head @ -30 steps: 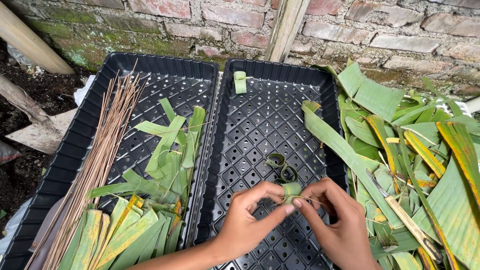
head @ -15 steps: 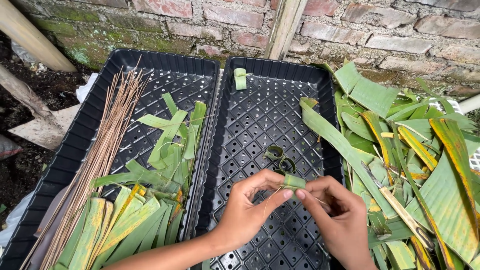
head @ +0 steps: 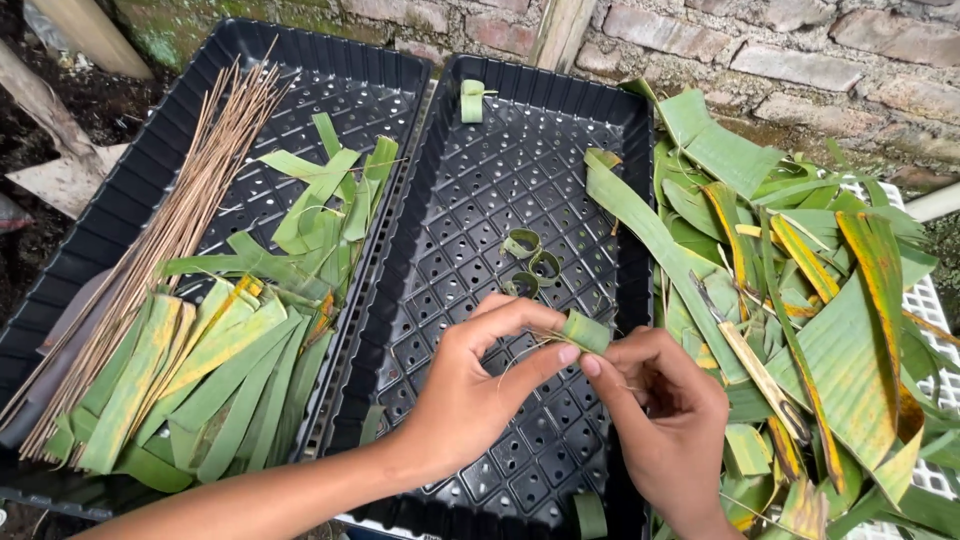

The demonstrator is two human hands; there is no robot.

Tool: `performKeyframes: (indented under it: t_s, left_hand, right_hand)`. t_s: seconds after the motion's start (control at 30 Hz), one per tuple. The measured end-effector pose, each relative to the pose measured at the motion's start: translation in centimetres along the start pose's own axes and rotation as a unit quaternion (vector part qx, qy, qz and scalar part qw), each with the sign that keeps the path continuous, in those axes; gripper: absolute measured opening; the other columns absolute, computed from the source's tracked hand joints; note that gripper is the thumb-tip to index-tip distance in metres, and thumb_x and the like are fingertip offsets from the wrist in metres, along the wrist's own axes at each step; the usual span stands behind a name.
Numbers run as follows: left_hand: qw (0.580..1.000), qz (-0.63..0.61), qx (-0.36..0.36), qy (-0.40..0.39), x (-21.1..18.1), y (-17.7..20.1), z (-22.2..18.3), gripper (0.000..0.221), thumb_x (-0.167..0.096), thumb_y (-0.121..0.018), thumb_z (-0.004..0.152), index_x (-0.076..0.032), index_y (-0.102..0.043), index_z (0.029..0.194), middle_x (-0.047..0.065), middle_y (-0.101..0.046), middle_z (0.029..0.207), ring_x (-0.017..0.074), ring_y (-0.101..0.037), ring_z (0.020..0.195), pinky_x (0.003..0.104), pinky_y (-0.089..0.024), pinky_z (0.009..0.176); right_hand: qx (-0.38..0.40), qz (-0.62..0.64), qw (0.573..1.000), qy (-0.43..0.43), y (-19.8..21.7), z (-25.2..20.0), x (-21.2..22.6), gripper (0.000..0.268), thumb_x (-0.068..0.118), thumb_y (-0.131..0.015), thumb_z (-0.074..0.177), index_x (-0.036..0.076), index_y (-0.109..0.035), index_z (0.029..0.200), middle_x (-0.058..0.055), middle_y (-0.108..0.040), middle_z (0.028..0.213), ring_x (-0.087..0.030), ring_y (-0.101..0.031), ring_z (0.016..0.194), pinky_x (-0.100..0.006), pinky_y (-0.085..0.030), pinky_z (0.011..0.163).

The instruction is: Folding and rolling leaf strips into small cylindrical containers and securing them with thin sticks for agricultural use.

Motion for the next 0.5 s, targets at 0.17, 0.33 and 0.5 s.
performKeyframes:
  t_s: [0.17,0.33,0.5]
  left_hand:
    - [0.996,0.087,-0.013,-0.034,-0.8,0.2,-1.8,0.011,-0.025,-0.071,0.094,-0.02,-0.077,0.103,-0.007,-0.059,0.085,0.0096,-0.05,0.084,0.026,-0.037,0.074]
    - [0.998,0.035,-0.057,-0.006,0.5,1.1,-5.0,0.006,-0.013,-0.075,0.095,-0.013,-0.07,0.092,-0.006,-0.039,0.06,0.0031,-0.035,0.052,0.022,-0.03,0.051]
    - [0.991,-0.003,-0.129,-0.034,0.4,1.9,-8.5,0.003,-0.009,-0.075,0.088,-0.007,-0.076,0.089,0.002,-0.07,0.076,0.0089,-0.062,0.058,0.024,-0.056,0.052]
  right_hand:
    - [0.02,-0.007,1.0,-0.001,-0.4,-1.0,0.5,0.016,0.007,-0.072,0.092,0.008,-0.062,0.079,0.003,-0.045,0.066,-0.006,-0.031,0.06,-0.023,-0.023,0.055]
    - [0.057,-0.022,0.998,-0.014,-1.6,-2.4,0.2,0.016,0.011,-0.074,0.091,0.008,-0.066,0.078,0.005,-0.045,0.063,-0.004,-0.031,0.057,-0.022,-0.023,0.053]
    - [0.086,-0.073,0.99,0.083,-3.0,-4.1,2.1,0.011,0.013,-0.078,0.084,0.012,-0.07,0.076,0.004,-0.053,0.063,-0.006,-0.037,0.054,-0.021,-0.027,0.05]
Point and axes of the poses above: each hand's wrist, its own z-axis towards the middle knuckle, its own y-axis out of the back of the hand, x = y × z, the point moved 9 cm from there along z, towards the middle knuckle
